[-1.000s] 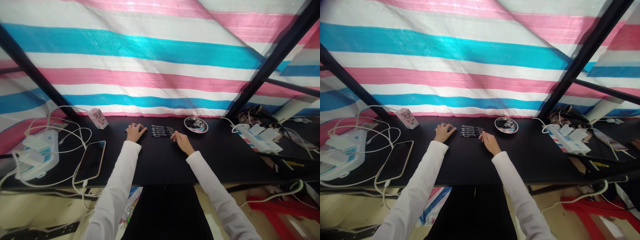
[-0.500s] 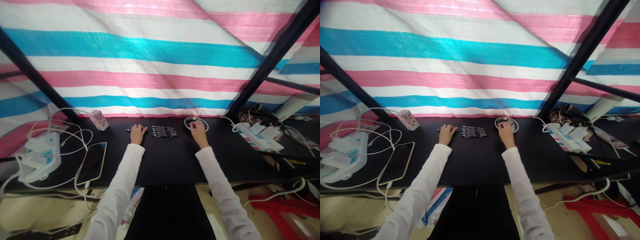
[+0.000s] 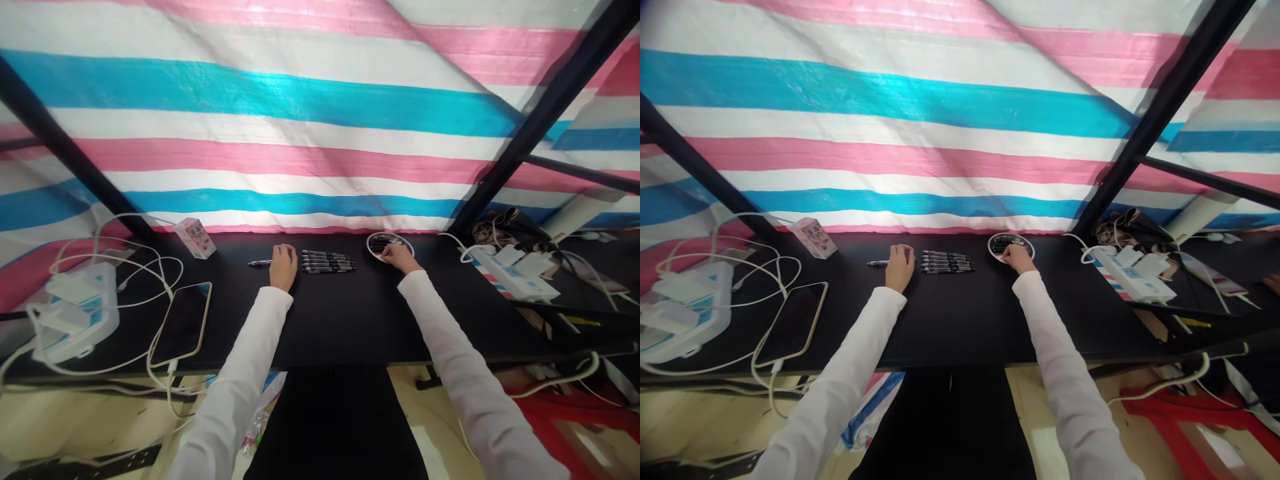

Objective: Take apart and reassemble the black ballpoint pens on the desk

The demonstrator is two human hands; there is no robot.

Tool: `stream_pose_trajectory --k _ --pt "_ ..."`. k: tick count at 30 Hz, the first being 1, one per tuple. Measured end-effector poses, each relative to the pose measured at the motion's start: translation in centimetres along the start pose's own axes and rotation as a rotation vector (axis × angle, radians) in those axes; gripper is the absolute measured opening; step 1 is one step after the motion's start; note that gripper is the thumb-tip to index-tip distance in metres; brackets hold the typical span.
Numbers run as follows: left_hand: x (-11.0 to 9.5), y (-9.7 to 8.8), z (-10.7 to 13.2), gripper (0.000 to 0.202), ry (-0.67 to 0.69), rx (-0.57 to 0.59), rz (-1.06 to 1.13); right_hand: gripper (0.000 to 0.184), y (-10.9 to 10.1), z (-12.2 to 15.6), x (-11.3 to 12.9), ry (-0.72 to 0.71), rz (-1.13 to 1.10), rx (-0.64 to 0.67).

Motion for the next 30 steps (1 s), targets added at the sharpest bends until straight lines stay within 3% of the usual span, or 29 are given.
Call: stream_pose_trajectory --k 5,8,12,14,18,25,30 --pt "-6.2 2.0 5.1 0.017 0.475 0.306 0.110 0.010 0.3 -0.6 0.1 -0.006 0.027 0.057" --pt "-7.7 3.3 7.0 0.018 0.620 0.334 0.016 0.008 0.2 -0.8 0.5 -0.036 0.043 0.104" --pt "-7.6 4.1 7.1 0.018 0.610 0.329 -0.031 0.007 -0.9 -0.9 1.0 -0.064 0.072 0.133" --pt "-7.2 4.2 6.9 0.019 0.573 0.338 -0.012 0.003 -1.9 -0.9 1.2 -0.069 0.092 0.108" --pt "-6.8 4.2 6.5 0.016 0.527 0.353 0.036 0.015 -3.4 -1.0 1.9 -0.084 0.105 0.012" --pt "-5.7 4.4 5.8 0.011 0.438 0.348 0.065 0.011 -2.2 -0.8 1.3 -0.085 0.027 -0.011" --pt "-5.8 4.1 6.0 0.015 0.446 0.307 -0.042 0.013 -2.5 0.1 0.2 -0.068 -0.001 0.004"
Point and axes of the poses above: each hand's wrist, its own z-axis away from the middle knuckle, its own y-axis out of the palm, x = y × z, the point moved 7 cm from there along -z, towards the middle knuckle, and after that the axes turned 15 degrees about -y, right-handed, at the moved point
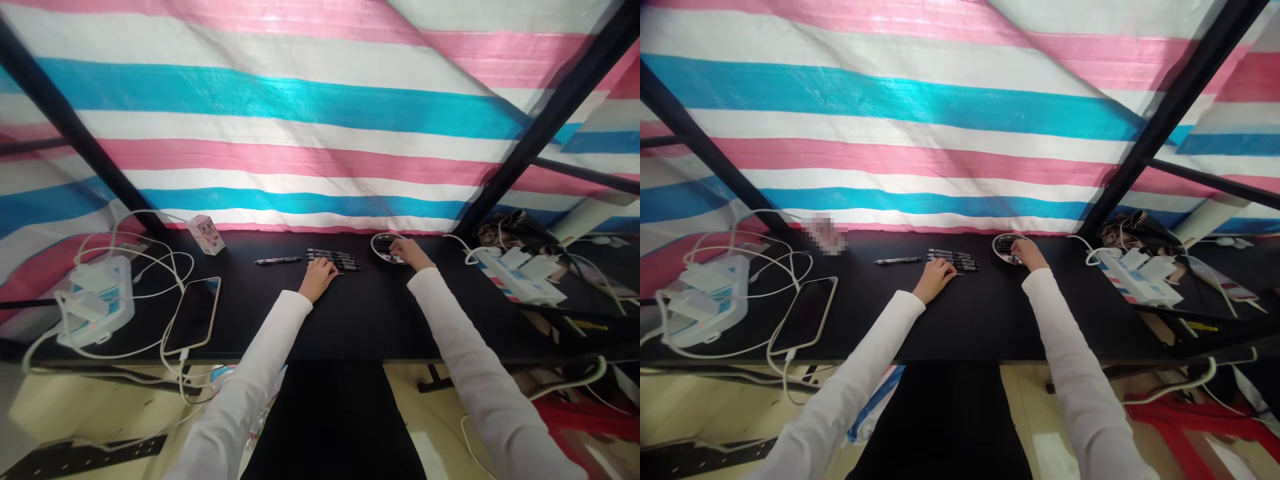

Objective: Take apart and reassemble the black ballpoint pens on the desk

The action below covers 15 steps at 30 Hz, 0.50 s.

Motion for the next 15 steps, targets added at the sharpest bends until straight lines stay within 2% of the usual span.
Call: stream_pose_trajectory --k 3,5,8,11,12,15 --pt "-0.4 -0.4 0.2 0.018 0.007 -0.032 -0.035 0.013 -1.0 0.6 0.0 0.028 0.004 -0.048" --pt "-0.5 -0.8 0.2 0.019 0.003 -0.052 -0.007 0.013 -1.8 1.1 1.0 0.050 -0.007 -0.139" --pt "-0.4 -1.4 0.1 0.020 -0.011 -0.088 0.048 0.014 -1.8 1.8 4.9 -0.037 -0.167 -0.331" --pt "-0.2 -1.9 0.0 0.020 -0.007 -0.111 0.089 0.020 -0.1 2.4 10.5 -0.222 -0.457 -0.470" --pt "-0.1 -2.0 0.0 0.020 -0.006 -0.113 0.096 0.022 0.7 2.6 11.9 -0.244 -0.526 -0.501" --pt "0.2 -2.2 0.0 0.020 -0.017 -0.117 0.093 0.023 2.9 3.0 14.4 -0.270 -0.631 -0.521"
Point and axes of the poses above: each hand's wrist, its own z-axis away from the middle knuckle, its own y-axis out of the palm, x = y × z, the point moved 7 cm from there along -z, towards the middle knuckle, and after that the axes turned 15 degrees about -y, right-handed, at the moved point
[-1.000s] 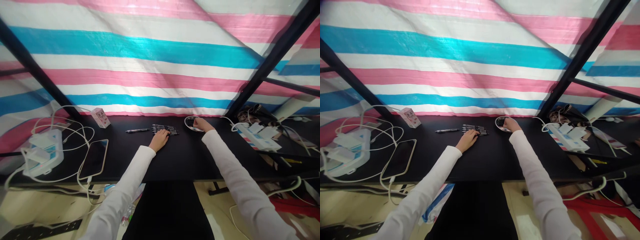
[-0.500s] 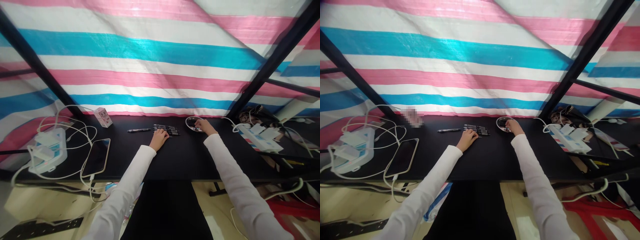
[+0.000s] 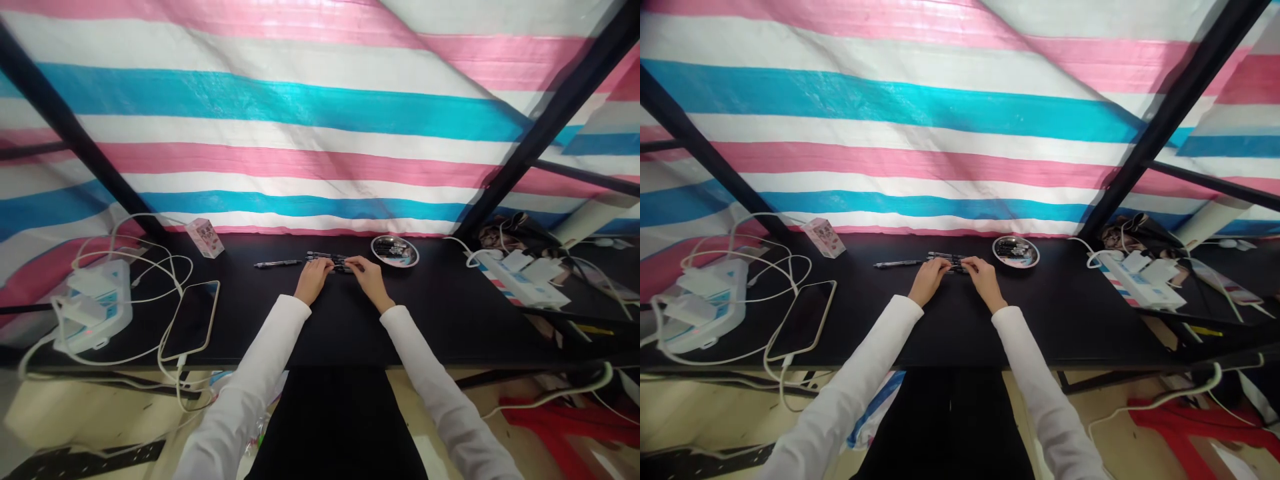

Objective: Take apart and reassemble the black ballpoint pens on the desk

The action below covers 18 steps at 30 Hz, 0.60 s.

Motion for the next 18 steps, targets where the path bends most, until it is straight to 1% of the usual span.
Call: stream_pose_trajectory --k 1,3,8,12,18 --pt "0.1 0.0 0.0 0.020 -0.003 -0.001 -0.005 0.022 0.5 0.3 0.1 -0.008 -0.004 0.008" --pt "0.1 0.0 -0.1 0.019 0.001 0.001 -0.012 0.021 0.8 0.6 0.1 -0.021 0.010 0.027" --pt "0.3 0.2 -0.1 0.020 0.019 0.014 -0.038 0.019 0.2 0.6 0.1 -0.023 0.044 0.017" --pt "0.2 0.3 0.0 0.021 0.039 0.007 -0.040 0.018 0.7 0.4 1.0 -0.092 0.030 0.040" --pt "0.1 0.3 0.1 0.019 0.062 0.005 -0.018 0.018 0.7 0.3 1.1 -0.084 0.066 0.054"
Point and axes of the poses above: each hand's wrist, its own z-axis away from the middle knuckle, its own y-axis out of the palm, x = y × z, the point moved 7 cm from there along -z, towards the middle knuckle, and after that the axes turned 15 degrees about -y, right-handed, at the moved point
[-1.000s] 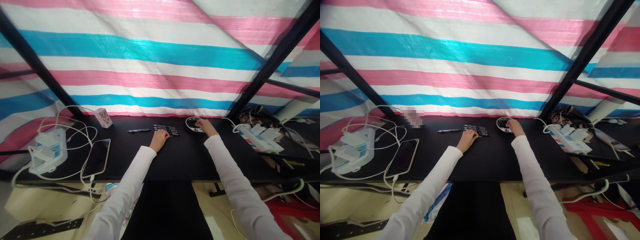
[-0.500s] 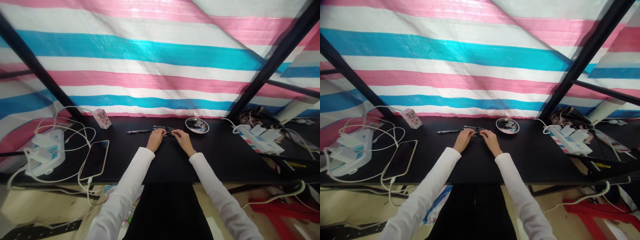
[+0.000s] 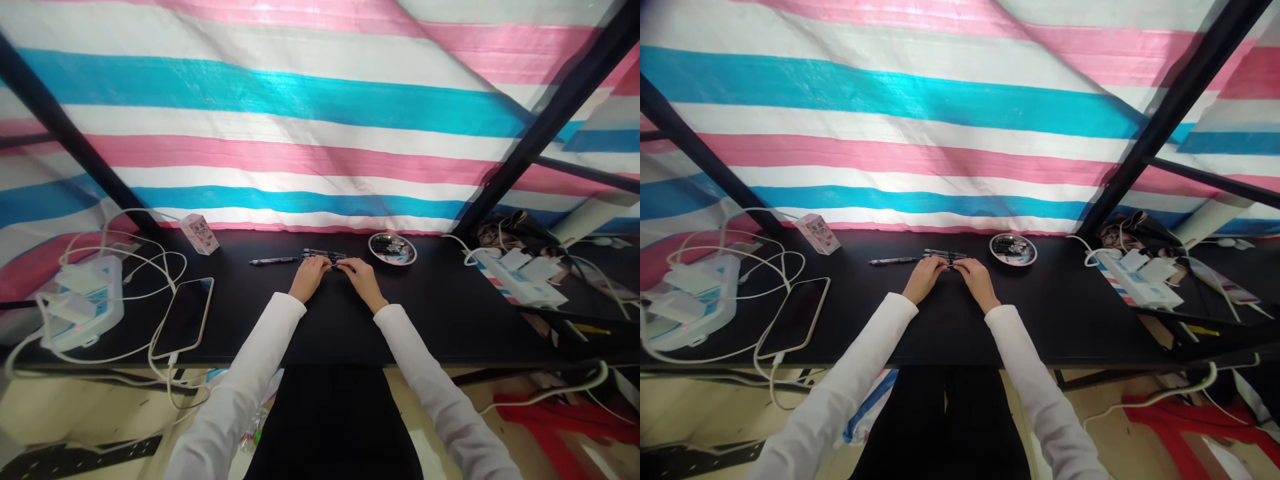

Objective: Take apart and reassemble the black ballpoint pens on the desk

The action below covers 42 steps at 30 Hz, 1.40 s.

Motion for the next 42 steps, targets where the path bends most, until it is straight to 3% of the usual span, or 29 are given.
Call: stream_pose_trajectory --k 18,24,27,31,36,42 --pt "-0.4 -0.4 0.0 0.015 0.026 -0.015 0.009 0.016 -0.2 0.1 -0.1 -0.042 0.034 0.020" --pt "-0.9 0.0 0.1 0.009 0.024 0.087 0.185 0.016 0.4 0.2 0.4 -0.085 0.031 0.084" --pt "-0.6 0.3 0.1 0.006 -0.046 0.141 0.295 0.016 0.5 0.3 0.6 -0.101 0.044 0.108" --pt "-0.1 0.9 0.1 0.006 -0.131 0.247 0.339 0.017 0.5 0.3 1.0 -0.148 0.066 0.155" --pt "-0.4 1.1 0.4 0.008 -0.107 0.339 0.376 0.017 0.9 0.5 1.4 -0.195 0.125 0.258" --pt "0.0 0.2 0.1 0.020 -0.164 0.212 0.279 0.016 -0.1 0.7 0.0 -0.116 0.170 0.218"
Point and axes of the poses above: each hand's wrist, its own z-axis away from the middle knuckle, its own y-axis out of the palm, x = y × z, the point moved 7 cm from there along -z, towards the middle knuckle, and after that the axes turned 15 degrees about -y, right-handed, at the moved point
